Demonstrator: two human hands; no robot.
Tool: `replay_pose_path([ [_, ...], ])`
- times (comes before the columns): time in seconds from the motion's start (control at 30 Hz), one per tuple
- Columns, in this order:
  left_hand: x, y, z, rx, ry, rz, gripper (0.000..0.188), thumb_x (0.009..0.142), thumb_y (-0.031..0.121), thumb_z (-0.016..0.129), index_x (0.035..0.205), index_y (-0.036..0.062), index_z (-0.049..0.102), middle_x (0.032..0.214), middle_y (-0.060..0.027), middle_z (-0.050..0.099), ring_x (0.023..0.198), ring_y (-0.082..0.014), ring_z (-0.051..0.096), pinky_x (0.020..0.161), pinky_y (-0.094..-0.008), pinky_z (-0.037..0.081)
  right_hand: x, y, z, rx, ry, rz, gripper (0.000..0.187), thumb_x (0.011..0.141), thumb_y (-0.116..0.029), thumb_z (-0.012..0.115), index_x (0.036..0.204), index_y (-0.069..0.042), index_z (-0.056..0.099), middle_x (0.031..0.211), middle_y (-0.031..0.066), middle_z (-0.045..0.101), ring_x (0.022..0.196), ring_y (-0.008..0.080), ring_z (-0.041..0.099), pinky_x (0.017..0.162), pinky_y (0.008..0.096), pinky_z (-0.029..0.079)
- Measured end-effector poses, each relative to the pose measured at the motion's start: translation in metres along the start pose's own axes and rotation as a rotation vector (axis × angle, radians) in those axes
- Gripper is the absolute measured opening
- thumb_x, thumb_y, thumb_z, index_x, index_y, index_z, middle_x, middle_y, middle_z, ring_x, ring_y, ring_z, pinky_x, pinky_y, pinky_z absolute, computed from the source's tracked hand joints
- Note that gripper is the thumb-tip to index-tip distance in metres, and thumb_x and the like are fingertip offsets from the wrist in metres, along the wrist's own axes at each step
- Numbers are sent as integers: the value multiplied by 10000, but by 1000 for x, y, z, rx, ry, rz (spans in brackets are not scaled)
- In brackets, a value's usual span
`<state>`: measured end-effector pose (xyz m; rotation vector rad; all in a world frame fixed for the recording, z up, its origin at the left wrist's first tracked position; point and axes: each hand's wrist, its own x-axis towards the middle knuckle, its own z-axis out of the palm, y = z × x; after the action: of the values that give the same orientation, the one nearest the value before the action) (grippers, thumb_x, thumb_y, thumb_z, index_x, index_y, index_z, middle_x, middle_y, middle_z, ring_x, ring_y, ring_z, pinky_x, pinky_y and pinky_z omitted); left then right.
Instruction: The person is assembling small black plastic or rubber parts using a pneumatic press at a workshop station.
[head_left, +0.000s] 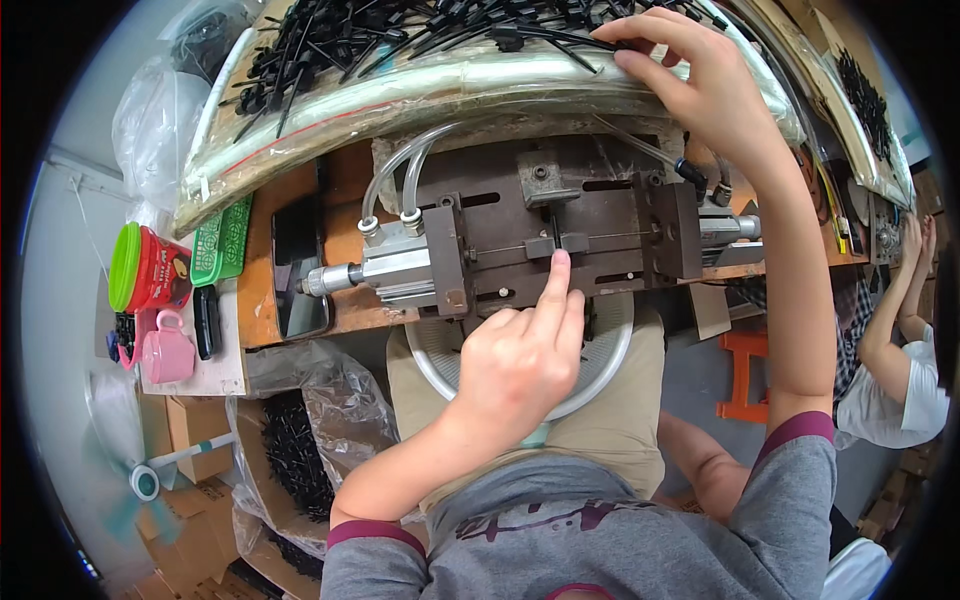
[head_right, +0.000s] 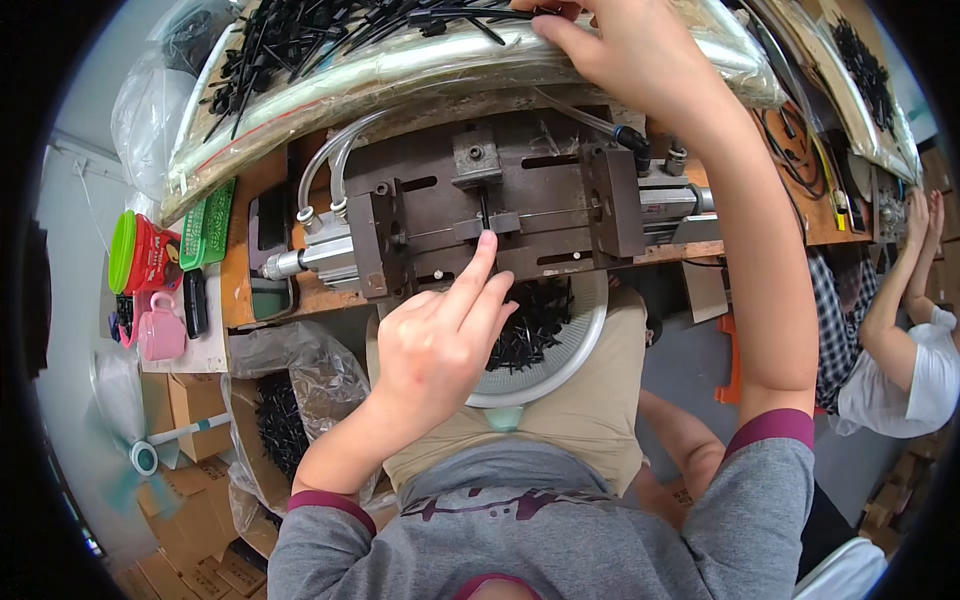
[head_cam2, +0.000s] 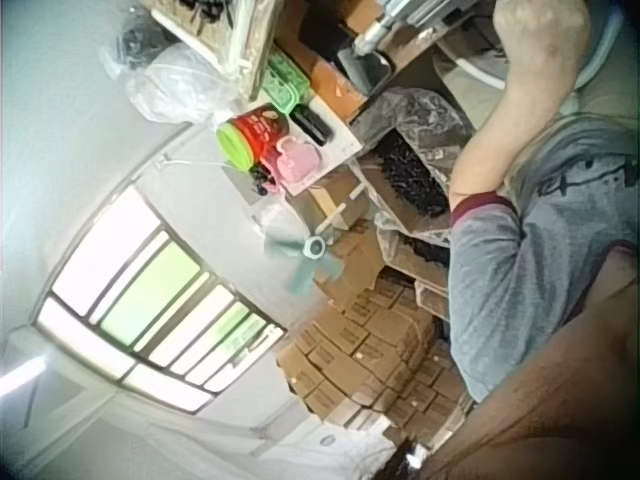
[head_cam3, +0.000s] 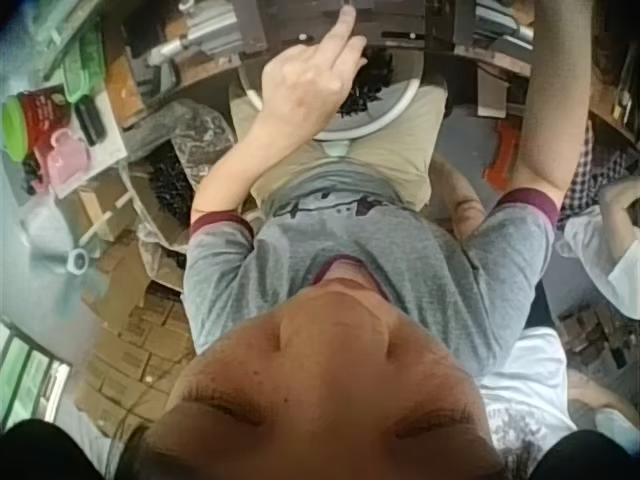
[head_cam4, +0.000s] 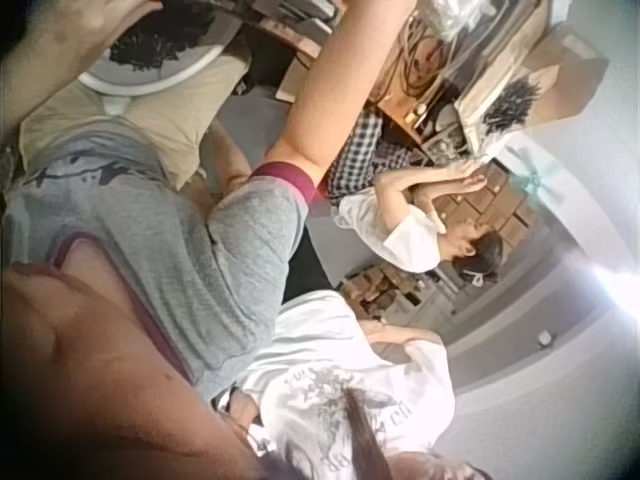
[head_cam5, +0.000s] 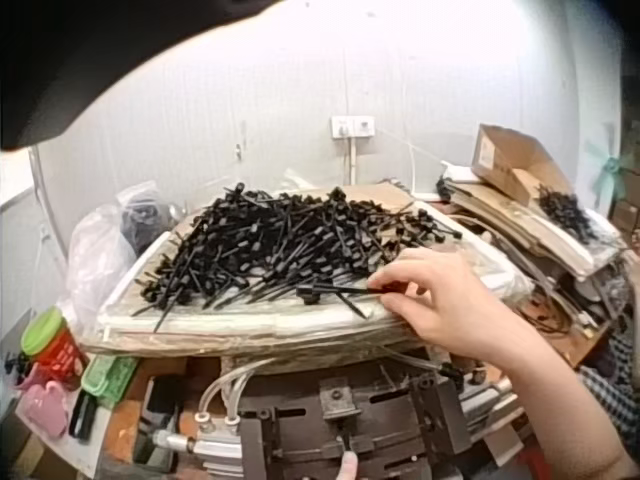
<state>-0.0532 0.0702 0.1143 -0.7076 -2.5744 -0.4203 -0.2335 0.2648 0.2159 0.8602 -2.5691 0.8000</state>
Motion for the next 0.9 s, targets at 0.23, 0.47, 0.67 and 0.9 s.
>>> replay_pose_path([
  [0.23, 11, -5, -9, 71, -136, 33, 296, 762, 184, 830, 995, 32, 730, 1198, -164, 720, 668, -197, 701, 608, -294, 553, -52, -21, 5, 50, 282, -143, 231, 809, -23, 815, 1026, -11, 737, 911, 5, 640, 794, 63, 643, 668, 203, 509],
  [0.47, 102, -67, -48, -188, 324, 73, 170, 849, 74, 772, 1010, 25, 747, 947, -122, 758, 823, -227, 744, 730, -283, 565, -135, -53, 32, -6, 191, -217, 292, 700, -51, 861, 921, -3, 676, 1066, 126, 686, 859, 254, 709, 699, 329, 587],
  [0.67, 170, -96, -56, -267, 67, -83, 188, 842, 53, 726, 1001, -43, 750, 909, -200, 750, 829, -290, 743, 773, -357, 576, -161, -72, 77, -31, 0, -164, 246, 713, -102, 789, 873, -30, 617, 1267, 183, 681, 758, 234, 704, 666, 323, 569],
  [0.9, 129, -71, -86, -595, 162, -299, 223, 819, 39, 772, 1039, 3, 759, 1004, -124, 753, 874, -194, 718, 764, -291, 586, -141, -79, 75, -193, -26, -184, 223, 706, -112, 776, 853, -54, 619, 1171, 140, 725, 623, 187, 650, 566, 310, 517],
])
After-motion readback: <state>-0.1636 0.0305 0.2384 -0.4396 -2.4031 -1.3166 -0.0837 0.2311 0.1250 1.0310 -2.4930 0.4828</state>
